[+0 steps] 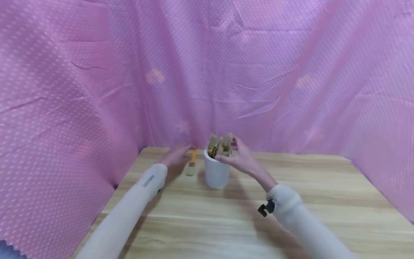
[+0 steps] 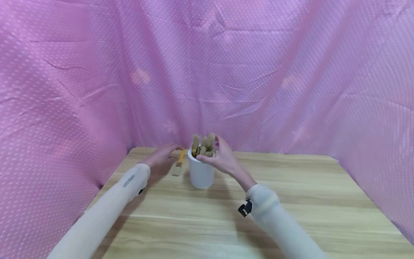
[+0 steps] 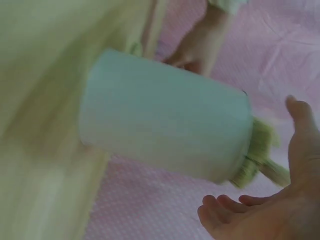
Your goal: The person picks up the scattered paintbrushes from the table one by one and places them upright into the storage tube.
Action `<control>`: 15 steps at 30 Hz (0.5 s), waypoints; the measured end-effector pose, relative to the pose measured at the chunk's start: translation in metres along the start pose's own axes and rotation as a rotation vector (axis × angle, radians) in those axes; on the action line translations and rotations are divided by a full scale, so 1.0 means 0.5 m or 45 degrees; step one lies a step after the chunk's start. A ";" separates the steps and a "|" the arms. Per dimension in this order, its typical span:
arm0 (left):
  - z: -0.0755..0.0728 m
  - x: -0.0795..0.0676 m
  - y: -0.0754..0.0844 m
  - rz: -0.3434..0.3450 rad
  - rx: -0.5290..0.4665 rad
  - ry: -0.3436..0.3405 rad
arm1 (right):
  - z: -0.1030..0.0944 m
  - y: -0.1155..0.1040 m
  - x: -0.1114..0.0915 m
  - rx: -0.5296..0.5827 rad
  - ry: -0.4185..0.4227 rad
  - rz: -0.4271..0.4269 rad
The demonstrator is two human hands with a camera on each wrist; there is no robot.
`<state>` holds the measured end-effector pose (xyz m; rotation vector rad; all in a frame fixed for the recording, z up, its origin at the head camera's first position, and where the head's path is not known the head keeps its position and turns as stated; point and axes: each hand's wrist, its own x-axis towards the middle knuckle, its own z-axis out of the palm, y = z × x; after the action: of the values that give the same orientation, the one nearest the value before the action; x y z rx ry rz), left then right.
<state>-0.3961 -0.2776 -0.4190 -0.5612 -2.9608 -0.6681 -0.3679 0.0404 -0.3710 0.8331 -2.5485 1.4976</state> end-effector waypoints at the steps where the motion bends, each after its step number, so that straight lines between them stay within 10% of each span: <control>1: -0.001 0.005 -0.003 0.018 0.063 -0.020 | 0.012 0.003 0.000 0.024 -0.005 -0.019; 9: -0.017 0.005 0.035 0.118 0.453 -0.129 | 0.065 0.003 -0.002 0.119 0.103 -0.130; 15: 0.006 0.061 0.000 0.296 0.537 -0.116 | 0.052 0.010 -0.009 0.148 0.094 -0.193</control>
<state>-0.4246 -0.2661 -0.4175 -0.8877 -2.9171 0.0046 -0.3608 0.0226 -0.3899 0.9425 -2.3088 1.6091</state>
